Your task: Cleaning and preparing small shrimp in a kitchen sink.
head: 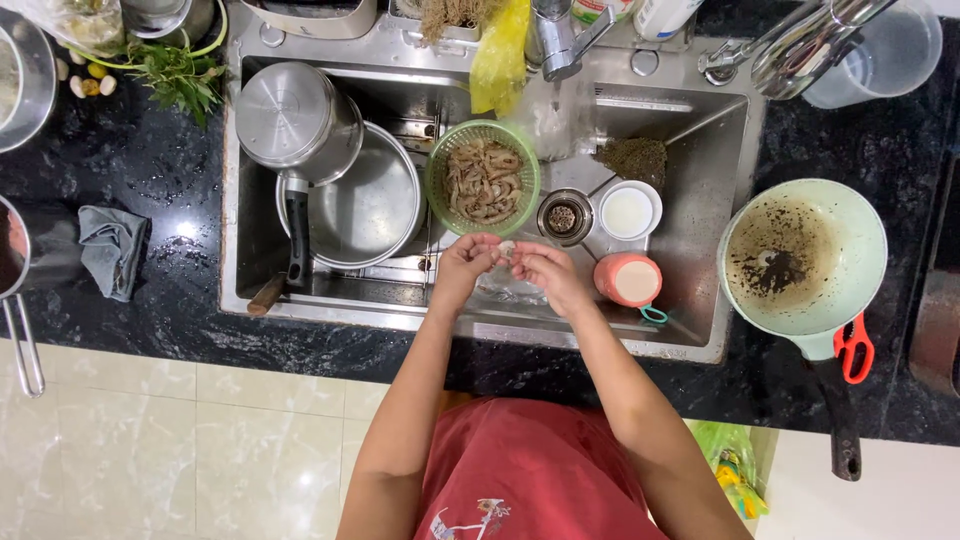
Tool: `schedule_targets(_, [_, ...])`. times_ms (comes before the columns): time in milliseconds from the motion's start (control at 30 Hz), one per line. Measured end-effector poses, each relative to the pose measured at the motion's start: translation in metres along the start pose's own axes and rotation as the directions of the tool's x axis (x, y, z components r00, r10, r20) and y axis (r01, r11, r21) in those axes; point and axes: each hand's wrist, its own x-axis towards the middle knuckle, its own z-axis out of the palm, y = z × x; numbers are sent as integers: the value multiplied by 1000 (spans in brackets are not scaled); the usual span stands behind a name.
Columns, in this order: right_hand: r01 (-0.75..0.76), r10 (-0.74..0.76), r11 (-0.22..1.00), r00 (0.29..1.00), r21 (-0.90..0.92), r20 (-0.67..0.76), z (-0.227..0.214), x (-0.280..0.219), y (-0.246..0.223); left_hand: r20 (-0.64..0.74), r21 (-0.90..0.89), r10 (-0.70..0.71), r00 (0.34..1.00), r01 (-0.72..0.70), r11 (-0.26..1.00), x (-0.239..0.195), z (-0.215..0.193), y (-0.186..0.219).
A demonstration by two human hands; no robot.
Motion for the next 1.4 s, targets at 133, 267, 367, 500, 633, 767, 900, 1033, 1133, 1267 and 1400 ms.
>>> schedule_targets(133, [86,-86,996,996,-10,17,9,-3,6,-51,-63,71,996,-74,995,-8,16,3])
schedule_targets(267, [227,-231,960,973,-161,-8,16,-3,0,-118,26,91,989,-88,996,-14,27,9])
schedule_targets(367, [240,-256,933,966,-267,-25,11,2,2,-79,136,123,989,-112,984,-12,25,1])
schedule_targets(500, [270,-304,863,953,-427,-11,15,-3,-14,-68,182,120,990,-106,978,-12,26,2])
schedule_targets(633, [300,-369,720,929,-626,20,27,-12,-33,-76,105,69,995,-61,993,-17,31,13])
schedule_targets(767, [326,-413,628,909,-706,52,30,-15,-35,-110,176,98,989,-78,981,-20,35,26])
schedule_targets(900, [291,-341,738,939,-609,35,20,-9,-17,-130,304,206,970,-158,939,-10,23,11])
schedule_targets(1033, [179,-188,874,982,-452,24,16,-8,-10,-71,207,137,988,-119,971,-10,21,12])
schedule_targets(1133, [176,-182,877,983,-447,30,21,-11,-13,-26,248,119,993,-109,963,-13,23,12])
schedule_targets(1267, [155,-177,864,984,-479,-1,26,-14,-15,-95,370,156,983,-110,922,-18,31,23])
schedule_targets(1400, [126,-138,917,990,-379,-5,15,-6,-6,-121,319,128,984,-83,944,-13,25,22])
